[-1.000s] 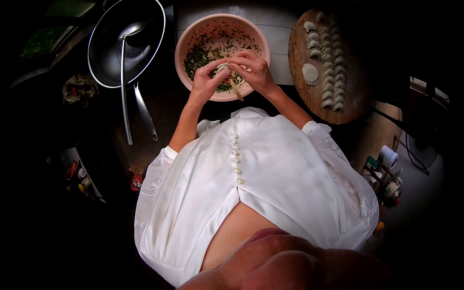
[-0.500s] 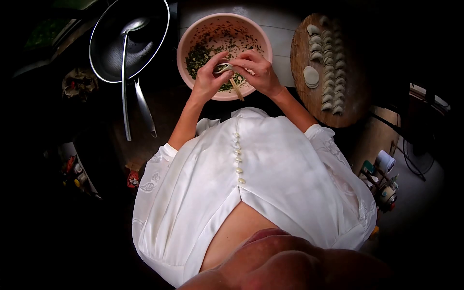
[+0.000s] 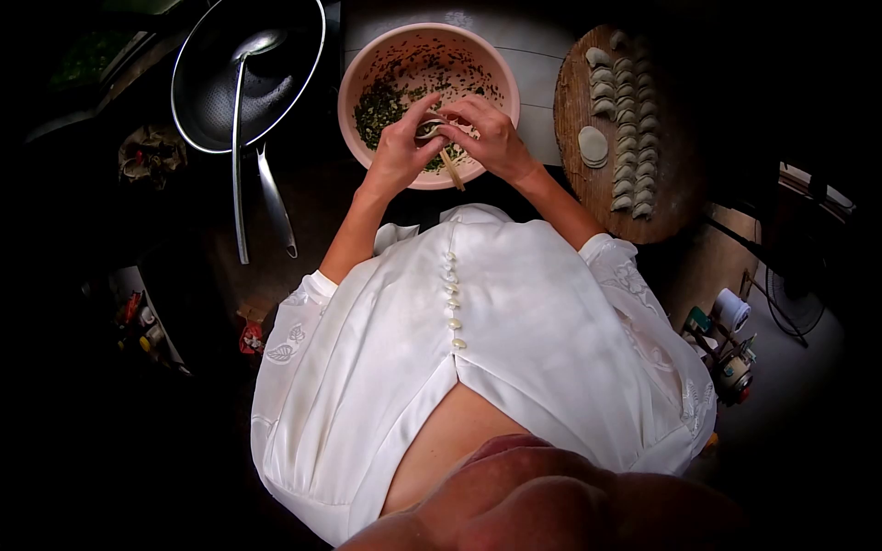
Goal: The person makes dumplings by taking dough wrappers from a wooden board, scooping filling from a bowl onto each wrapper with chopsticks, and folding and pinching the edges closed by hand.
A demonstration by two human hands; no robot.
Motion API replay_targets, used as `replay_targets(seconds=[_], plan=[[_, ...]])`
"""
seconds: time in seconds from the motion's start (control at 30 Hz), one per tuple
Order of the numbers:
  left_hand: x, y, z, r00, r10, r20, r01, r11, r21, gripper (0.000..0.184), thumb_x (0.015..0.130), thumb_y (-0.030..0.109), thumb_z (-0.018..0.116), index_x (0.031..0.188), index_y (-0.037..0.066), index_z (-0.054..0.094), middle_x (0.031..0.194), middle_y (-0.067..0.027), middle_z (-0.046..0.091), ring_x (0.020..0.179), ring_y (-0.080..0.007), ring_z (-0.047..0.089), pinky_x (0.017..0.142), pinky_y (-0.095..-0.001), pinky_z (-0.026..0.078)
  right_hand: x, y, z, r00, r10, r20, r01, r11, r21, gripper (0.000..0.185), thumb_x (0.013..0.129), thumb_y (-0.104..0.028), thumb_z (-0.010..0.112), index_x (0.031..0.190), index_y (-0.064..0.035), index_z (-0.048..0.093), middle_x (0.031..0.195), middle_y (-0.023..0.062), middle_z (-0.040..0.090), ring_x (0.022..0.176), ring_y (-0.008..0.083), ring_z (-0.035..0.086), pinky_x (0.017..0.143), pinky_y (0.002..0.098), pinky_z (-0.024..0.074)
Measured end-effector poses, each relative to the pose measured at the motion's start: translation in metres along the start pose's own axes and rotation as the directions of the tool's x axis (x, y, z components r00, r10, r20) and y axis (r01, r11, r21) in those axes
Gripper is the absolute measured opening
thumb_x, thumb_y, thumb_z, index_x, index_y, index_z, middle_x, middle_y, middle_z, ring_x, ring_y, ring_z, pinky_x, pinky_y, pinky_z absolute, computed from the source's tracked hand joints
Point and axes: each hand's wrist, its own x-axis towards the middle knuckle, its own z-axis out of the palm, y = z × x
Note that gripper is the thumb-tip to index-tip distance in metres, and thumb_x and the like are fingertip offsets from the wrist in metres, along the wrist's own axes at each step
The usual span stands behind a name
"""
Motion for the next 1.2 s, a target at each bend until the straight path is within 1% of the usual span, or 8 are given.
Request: replay_targets(seconds=[0.1,0.2,0.3,0.37,0.47,0.6,0.9,1.2], plan=[[0.001,0.009,-0.001,1.000,0.021,-0.002,-0.021,0.999,0.029,0.061,0.086,0.002,0.074,0.143,0.004,0.051,0.111,-0.0192,0.072,0.098,-0.0252,0.074,0.084,-0.0354,0.060,-0.001,0.000,-0.002,0.999,-0.033,0.006,0.033,0.999,-0.043,0.014,0.087,-0.007,0.073,0.100,-0.0020,0.073,0.094,0.0130,0.067,0.084,0.0287,0.066,0.074,0.0372,0.0546],[0.003,0.012,-0.003,0.999,0.004,0.032,-0.006,0.998,0.060,0.063,0.088,0.006,0.076,0.146,0.006,0.049,0.115,-0.0161,0.072,0.103,-0.0185,0.070,0.088,-0.0320,0.058,-0.001,0.002,-0.002,0.991,-0.128,-0.028,0.126,0.989,-0.084,0.013,0.088,-0.006,0.073,0.099,-0.0013,0.072,0.093,0.0132,0.067,0.083,0.0284,0.066,0.072,0.0367,0.0550],[0.004,0.009,-0.002,1.000,-0.021,-0.004,0.021,0.999,-0.033,0.061,0.088,0.005,0.076,0.144,0.003,0.050,0.114,-0.0125,0.072,0.103,-0.0177,0.070,0.090,-0.0314,0.058,-0.001,-0.002,-0.003,0.979,-0.186,-0.088,0.172,0.974,-0.148,0.014,0.087,-0.005,0.073,0.100,-0.0007,0.072,0.091,0.0130,0.067,0.083,0.0280,0.067,0.072,0.0361,0.0550],[0.005,-0.008,0.000,0.994,-0.099,0.042,0.108,0.904,-0.414,0.052,0.090,0.004,0.075,0.137,-0.001,0.056,0.112,-0.0087,0.071,0.102,-0.0164,0.069,0.091,-0.0302,0.057,-0.001,-0.005,-0.006,0.970,-0.193,-0.145,0.168,0.971,-0.171,0.014,0.087,-0.004,0.073,0.101,-0.0003,0.073,0.090,0.0126,0.067,0.083,0.0282,0.067,0.073,0.0360,0.0551],[0.003,-0.010,0.002,0.988,-0.136,0.072,0.154,0.837,-0.525,0.041,0.090,0.005,0.075,0.128,-0.006,0.062,0.111,-0.0082,0.072,0.101,-0.0144,0.069,0.089,-0.0269,0.056,-0.003,-0.001,-0.005,0.979,-0.132,-0.153,0.114,0.986,-0.121,0.015,0.087,-0.004,0.073,0.102,-0.0012,0.073,0.090,0.0120,0.067,0.083,0.0278,0.067,0.073,0.0356,0.0551],[0.000,-0.011,0.005,0.980,-0.190,0.050,0.187,0.819,-0.542,0.034,0.092,0.005,0.073,0.123,-0.006,0.066,0.111,-0.0093,0.072,0.101,-0.0144,0.069,0.090,-0.0272,0.056,-0.003,-0.006,-0.009,0.983,-0.075,-0.169,0.060,0.994,-0.094,0.019,0.086,-0.003,0.074,0.106,-0.0023,0.074,0.092,0.0111,0.067,0.084,0.0270,0.067,0.074,0.0358,0.0551],[-0.004,-0.013,0.008,0.993,-0.113,0.025,0.111,0.878,-0.465,0.035,0.093,0.003,0.071,0.126,-0.006,0.064,0.111,-0.0094,0.072,0.101,-0.0140,0.069,0.091,-0.0271,0.057,-0.006,-0.007,-0.004,0.974,-0.211,-0.080,0.197,0.968,-0.158,0.025,0.086,-0.002,0.076,0.110,-0.0072,0.077,0.099,0.0080,0.066,0.087,0.0216,0.065,0.073,0.0323,0.0555],[-0.010,-0.018,0.009,0.997,-0.070,0.027,0.075,0.912,-0.403,0.035,0.094,0.001,0.068,0.128,-0.007,0.063,0.112,-0.0098,0.072,0.102,-0.0138,0.069,0.091,-0.0271,0.057,-0.009,-0.015,-0.006,0.996,-0.065,-0.053,0.063,0.997,-0.051,0.022,0.085,-0.005,0.075,0.107,-0.0045,0.074,0.097,0.0105,0.068,0.091,0.0276,0.066,0.078,0.0372,0.0553]])
